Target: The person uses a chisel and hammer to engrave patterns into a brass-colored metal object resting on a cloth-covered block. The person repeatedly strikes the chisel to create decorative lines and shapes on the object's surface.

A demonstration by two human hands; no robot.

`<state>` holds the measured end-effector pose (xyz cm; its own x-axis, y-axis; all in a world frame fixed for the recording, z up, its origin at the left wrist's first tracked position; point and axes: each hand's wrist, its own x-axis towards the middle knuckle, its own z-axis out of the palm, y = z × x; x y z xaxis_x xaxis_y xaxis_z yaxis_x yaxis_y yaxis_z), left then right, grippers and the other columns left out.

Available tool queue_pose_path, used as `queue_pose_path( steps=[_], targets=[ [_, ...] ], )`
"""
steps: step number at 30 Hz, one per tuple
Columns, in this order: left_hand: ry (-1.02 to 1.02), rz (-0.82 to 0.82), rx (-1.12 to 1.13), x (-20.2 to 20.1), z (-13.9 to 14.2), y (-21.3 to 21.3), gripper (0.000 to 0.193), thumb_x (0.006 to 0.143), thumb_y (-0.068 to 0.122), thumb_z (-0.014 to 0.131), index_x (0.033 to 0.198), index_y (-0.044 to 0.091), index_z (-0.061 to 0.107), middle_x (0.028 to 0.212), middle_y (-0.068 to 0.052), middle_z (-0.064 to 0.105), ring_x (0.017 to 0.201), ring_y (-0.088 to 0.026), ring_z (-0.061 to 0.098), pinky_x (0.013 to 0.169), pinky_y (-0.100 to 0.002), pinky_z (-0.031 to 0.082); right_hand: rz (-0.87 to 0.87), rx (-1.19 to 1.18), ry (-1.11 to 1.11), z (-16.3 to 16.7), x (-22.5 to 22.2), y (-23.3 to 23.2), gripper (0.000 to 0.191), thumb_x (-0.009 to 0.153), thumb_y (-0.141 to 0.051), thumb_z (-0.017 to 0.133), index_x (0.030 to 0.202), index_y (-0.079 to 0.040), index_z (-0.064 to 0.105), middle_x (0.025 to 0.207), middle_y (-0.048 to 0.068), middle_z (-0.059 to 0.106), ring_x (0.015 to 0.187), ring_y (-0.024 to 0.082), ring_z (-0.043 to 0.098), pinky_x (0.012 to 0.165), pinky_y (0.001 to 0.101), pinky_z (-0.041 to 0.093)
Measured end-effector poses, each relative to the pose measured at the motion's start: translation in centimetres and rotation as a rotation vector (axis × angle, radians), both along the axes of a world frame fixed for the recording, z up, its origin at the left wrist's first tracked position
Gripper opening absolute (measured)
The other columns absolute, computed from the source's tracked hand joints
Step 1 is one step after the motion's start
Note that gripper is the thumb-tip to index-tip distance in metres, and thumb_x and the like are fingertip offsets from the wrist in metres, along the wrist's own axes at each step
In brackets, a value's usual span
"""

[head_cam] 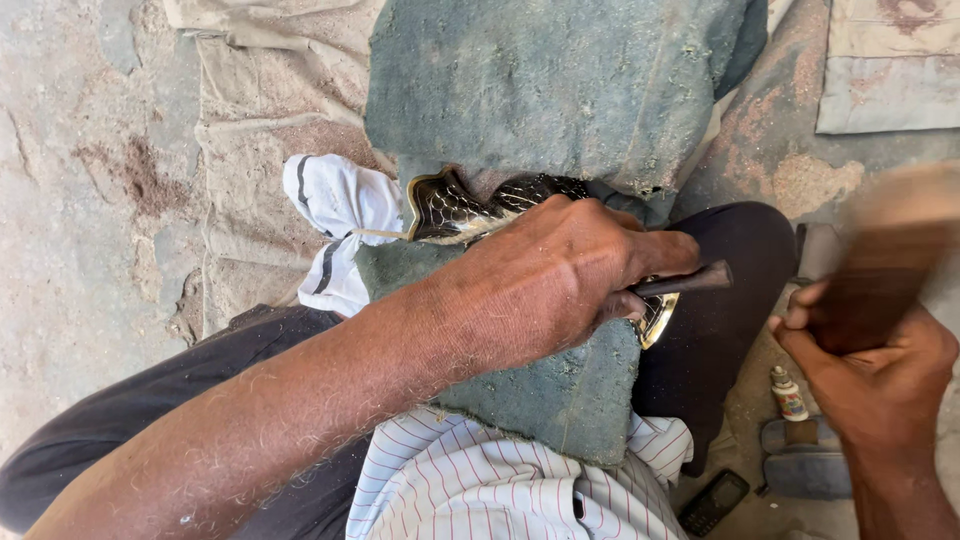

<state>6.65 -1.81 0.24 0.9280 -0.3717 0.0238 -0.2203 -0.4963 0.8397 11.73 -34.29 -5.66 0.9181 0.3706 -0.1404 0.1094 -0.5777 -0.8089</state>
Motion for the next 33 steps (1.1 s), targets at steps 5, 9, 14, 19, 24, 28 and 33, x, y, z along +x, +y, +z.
queue_pose_path(
  steps=[5,9,14,19,24,28,33],
  targets=[
    [-0.033,-0.043,-0.006,0.1,0.3,0.3,0.04,0.089,0.01,0.069,0.128,0.008,0.067,0.091,-0.015,0.078,0.08,-0.023,0.078,0.07,-0.037,0.064,0.026,-0.17,-0.112,0.1,-0.9,0.6,0.024,0.086,0.017,0.075,0.105,0.007,0.064,0.097,0.017,0.07,0.091,0.022,0.071,0.085,0.0364,0.061],
    [-0.027,-0.062,-0.001,0.2,0.5,0.5,0.036,0.093,0.006,0.066,0.13,0.009,0.068,0.088,-0.015,0.078,0.073,-0.021,0.078,0.066,-0.038,0.063,-0.037,-0.013,-0.128,0.7,-1.8,1.2,0.02,0.09,0.013,0.073,0.104,0.004,0.063,0.098,0.015,0.068,0.094,0.019,0.07,0.087,0.0321,0.062],
    [-0.053,-0.112,-0.014,-0.2,-0.7,0.6,0.037,0.089,0.011,0.07,0.126,0.01,0.069,0.087,-0.013,0.078,0.077,-0.019,0.078,0.067,-0.038,0.062,-0.09,0.119,-0.25,0.0,-3.1,1.0,0.024,0.094,0.014,0.078,0.107,0.001,0.062,0.099,0.013,0.068,0.091,0.016,0.068,0.087,0.0274,0.061],
    [-0.024,-0.249,0.279,-0.1,-0.1,1.1,0.03,0.107,0.007,0.059,0.137,0.01,0.062,0.093,-0.016,0.074,0.078,-0.02,0.073,0.063,-0.032,0.062,-0.116,0.037,-0.057,-2.4,-4.4,-0.6,0.028,0.088,0.016,0.073,0.111,0.003,0.065,0.098,0.017,0.069,0.085,0.018,0.067,0.075,0.0298,0.057],
    [-0.35,0.067,-0.316,-2.4,3.2,6.0,0.012,0.114,0.014,0.07,0.123,0.009,0.065,0.119,-0.006,0.074,0.101,-0.012,0.078,0.087,-0.024,0.063,-0.381,0.583,0.114,-5.8,-5.6,-2.0,0.032,0.089,0.02,0.07,0.107,-0.003,0.057,0.1,0.01,0.066,0.097,0.017,0.068,0.09,0.0315,0.061],
    [-0.138,0.514,-0.392,-4.9,2.3,8.9,0.02,0.106,0.021,0.075,0.118,0.009,0.065,0.114,-0.009,0.073,0.09,-0.011,0.077,0.076,-0.025,0.066,-0.62,0.667,0.37,-8.4,-4.5,-3.6,0.031,0.09,0.01,0.07,0.113,-0.007,0.059,0.095,0.01,0.068,0.086,0.02,0.071,0.078,0.0351,0.062],
    [0.149,0.544,-0.353,-4.1,-1.0,5.7,0.024,0.094,0.022,0.077,0.113,0.008,0.069,0.105,-0.012,0.077,0.084,-0.015,0.075,0.066,-0.027,0.065,-0.653,0.444,0.539,-10.5,-3.6,-4.4,0.032,0.091,0.003,0.075,0.12,0.0,0.061,0.093,0.011,0.068,0.08,0.021,0.068,0.069,0.0348,0.059]
  ],
)
